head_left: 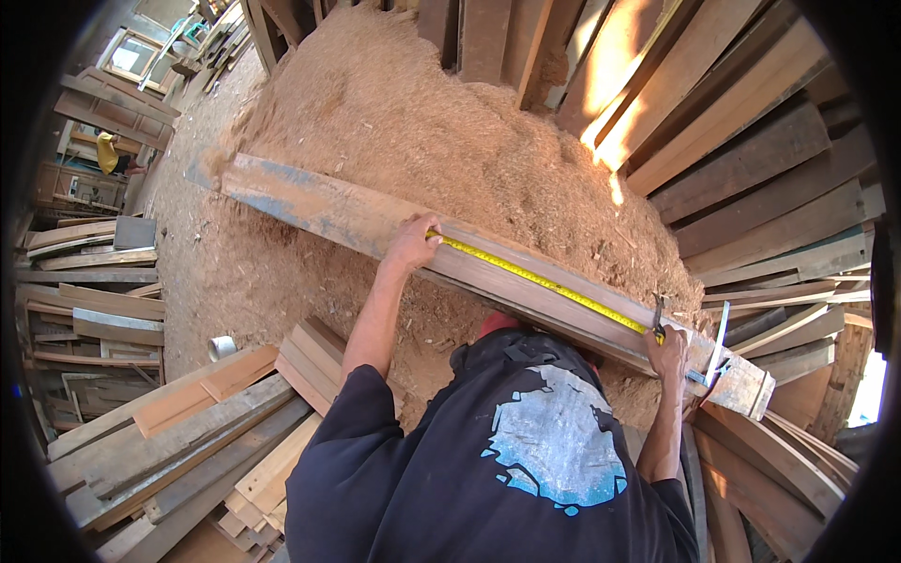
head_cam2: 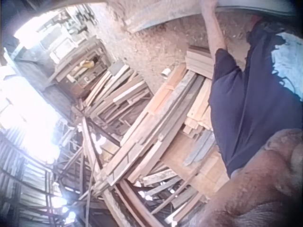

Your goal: The person measures a wooden plank with a tape measure, then uses a square ruler and a pencil to mark lines on the wood. They repeat this process on several pieces of wood, stacking them as they work.

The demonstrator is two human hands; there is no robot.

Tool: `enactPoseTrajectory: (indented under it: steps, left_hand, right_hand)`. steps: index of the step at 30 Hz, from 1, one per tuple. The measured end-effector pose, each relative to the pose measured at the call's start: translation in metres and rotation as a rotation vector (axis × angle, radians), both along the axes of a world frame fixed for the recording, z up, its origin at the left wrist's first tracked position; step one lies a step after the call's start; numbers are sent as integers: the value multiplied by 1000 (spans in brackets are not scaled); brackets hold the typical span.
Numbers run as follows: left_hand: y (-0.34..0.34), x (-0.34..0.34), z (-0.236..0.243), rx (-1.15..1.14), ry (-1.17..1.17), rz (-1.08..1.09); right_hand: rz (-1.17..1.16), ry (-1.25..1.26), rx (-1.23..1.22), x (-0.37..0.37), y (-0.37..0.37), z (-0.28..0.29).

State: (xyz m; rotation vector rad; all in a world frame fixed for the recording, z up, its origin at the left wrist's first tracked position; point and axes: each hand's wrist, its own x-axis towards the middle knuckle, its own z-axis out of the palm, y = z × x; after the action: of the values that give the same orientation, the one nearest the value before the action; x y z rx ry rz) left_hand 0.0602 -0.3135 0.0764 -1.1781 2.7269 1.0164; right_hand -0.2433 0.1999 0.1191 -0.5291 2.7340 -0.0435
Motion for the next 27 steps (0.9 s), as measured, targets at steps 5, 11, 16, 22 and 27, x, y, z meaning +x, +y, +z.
enactPoseTrajectory:
  steps: [5, 11, 16, 22, 27]
  left_hand:
    - [-10, -12, -3, 39, -51, -36]
    - [-19, -2, -14, -8, -87, -38]
    - [-13, -11, 4, -37, -127, -7]
    - [-8, -18, 12, -80, -229, 54]
    - [-9, -14, 9, -112, -240, 63]
  right_hand:
    - [-65, -9, -1, 12, -14, 29]
    - [-147, 25, -80, 14, -11, 21]
    - [-182, 75, -141, -6, 36, 18]
    - [-273, 91, -134, -47, 101, 18]
    - [-246, 92, -153, -60, 122, 10]
